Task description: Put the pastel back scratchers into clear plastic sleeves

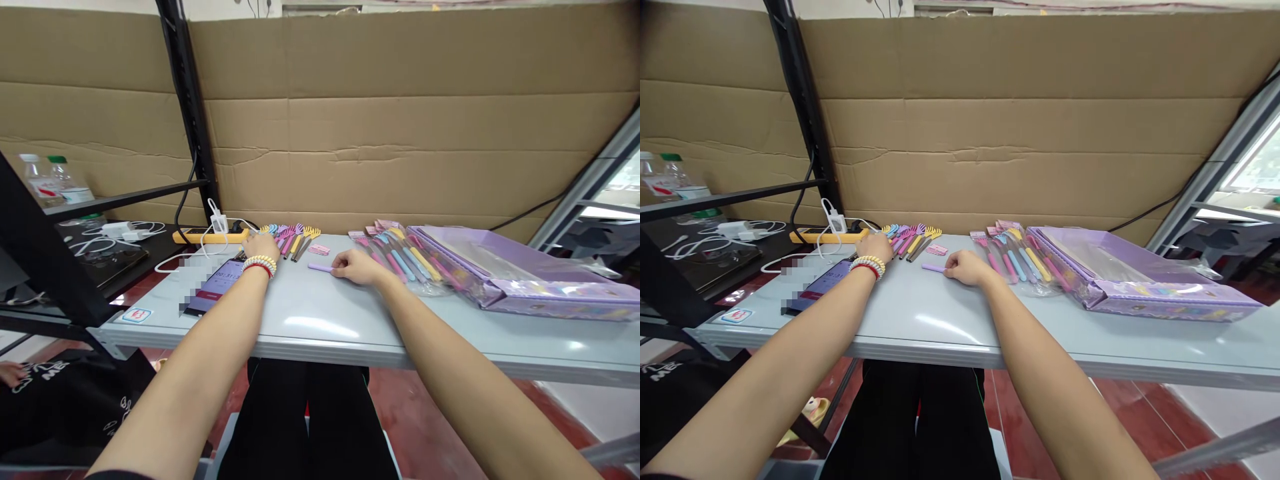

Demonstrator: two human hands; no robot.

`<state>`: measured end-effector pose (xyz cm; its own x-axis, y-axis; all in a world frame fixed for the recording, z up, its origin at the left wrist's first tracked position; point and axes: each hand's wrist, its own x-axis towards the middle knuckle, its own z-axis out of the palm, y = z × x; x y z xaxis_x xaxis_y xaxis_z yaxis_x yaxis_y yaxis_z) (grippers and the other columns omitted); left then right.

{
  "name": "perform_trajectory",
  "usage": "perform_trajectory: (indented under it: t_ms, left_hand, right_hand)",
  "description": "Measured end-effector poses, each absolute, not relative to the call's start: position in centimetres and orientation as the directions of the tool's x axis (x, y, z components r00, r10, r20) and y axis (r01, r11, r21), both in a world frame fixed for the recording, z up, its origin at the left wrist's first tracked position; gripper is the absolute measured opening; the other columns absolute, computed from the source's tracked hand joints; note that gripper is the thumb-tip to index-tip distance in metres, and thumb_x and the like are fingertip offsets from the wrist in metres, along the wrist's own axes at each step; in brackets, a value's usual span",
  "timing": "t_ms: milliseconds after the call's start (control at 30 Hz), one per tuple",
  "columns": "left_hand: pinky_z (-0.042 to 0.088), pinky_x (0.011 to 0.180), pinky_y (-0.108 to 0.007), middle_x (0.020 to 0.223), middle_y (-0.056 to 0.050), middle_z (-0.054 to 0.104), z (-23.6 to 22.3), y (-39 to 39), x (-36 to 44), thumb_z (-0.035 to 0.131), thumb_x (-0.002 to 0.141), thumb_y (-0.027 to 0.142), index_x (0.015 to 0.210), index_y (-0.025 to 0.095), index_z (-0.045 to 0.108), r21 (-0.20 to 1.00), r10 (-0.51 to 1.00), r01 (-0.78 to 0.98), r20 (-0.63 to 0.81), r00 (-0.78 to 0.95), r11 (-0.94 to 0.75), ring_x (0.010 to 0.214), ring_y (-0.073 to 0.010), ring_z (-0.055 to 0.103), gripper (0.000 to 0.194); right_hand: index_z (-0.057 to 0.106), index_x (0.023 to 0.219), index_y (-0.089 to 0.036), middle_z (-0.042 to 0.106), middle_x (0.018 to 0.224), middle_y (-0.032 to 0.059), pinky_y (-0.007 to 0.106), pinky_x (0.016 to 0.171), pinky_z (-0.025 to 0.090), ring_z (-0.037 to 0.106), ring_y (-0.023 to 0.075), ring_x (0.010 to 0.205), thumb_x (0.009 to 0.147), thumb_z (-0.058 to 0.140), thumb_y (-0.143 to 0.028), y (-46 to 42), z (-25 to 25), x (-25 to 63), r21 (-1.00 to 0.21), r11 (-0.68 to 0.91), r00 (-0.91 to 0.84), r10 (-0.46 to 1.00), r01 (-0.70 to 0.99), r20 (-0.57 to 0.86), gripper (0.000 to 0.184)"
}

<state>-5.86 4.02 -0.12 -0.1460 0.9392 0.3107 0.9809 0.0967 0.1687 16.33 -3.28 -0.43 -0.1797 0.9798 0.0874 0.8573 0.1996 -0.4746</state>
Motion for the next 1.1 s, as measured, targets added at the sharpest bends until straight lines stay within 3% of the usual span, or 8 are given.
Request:
perform_trajectory:
  t_ms: [367,667,833,967,1100]
  left_hand:
    - [0.042,0.090,-0.040,0.111,-0.020,0.066,-0.3,4.2,-5.5,0.041,0.089,0.031,0.106,0.011,0.068,0.129,0.946,0.992,0.323,-0.044,0.002,0.107,-0.0302,0.059,0.039]
    - [0.049,0.078,-0.036,0.106,-0.019,0.067,-0.5,3.6,-4.5,0.038,0.091,0.034,0.104,0.013,0.068,0.152,0.948,0.986,0.319,0.023,-0.075,0.098,-0.0295,0.063,0.040]
    - [0.049,0.080,-0.037,0.107,-0.017,0.068,-0.5,3.6,-4.8,0.041,0.089,0.037,0.105,0.015,0.068,0.190,0.949,0.979,0.314,0.016,-0.080,0.100,-0.0299,0.062,0.039]
    - [0.049,0.081,-0.037,0.110,-0.019,0.066,-0.2,3.8,-5.4,0.041,0.088,0.030,0.107,0.012,0.068,0.244,0.941,0.969,0.333,-0.057,-0.028,0.101,-0.0296,0.062,0.037]
    - [0.046,0.090,-0.039,0.118,-0.021,0.062,0.1,4.0,-5.9,0.049,0.084,0.030,0.111,0.009,0.066,0.235,0.932,0.970,0.338,-0.134,0.055,0.114,-0.0319,0.054,0.038]
  right_hand:
    - [0.067,0.078,-0.017,0.066,0.075,0.0007,0.022,0.062,0.039,0.055,0.0126,0.068,0.071,0.062,-0.024,-3.4,-0.3,16.3,-0.493,0.191,-0.170,0.982,0.849,0.087,0.011]
    - [0.067,0.079,-0.017,0.065,0.076,0.0004,0.022,0.059,0.037,0.054,0.0120,0.067,0.070,0.062,-0.024,-3.4,-0.3,16.3,-0.476,0.198,-0.176,0.980,0.857,0.090,0.012]
    - [0.067,0.082,-0.016,0.065,0.076,0.0005,0.022,0.058,0.037,0.054,0.0120,0.066,0.066,0.060,-0.017,-3.1,-0.4,16.4,-0.492,0.186,-0.180,0.982,0.851,0.061,0.017]
    - [0.066,0.083,-0.016,0.066,0.078,0.0013,0.022,0.058,0.038,0.055,0.0129,0.069,0.064,0.059,-0.014,-3.1,-0.4,16.5,-0.463,0.191,-0.187,0.981,0.866,0.056,0.021]
    - [0.065,0.085,-0.015,0.065,0.080,0.0018,0.022,0.059,0.038,0.055,0.0131,0.070,0.062,0.057,-0.013,-3.1,-0.4,16.5,-0.455,0.196,-0.197,0.979,0.869,0.048,0.024]
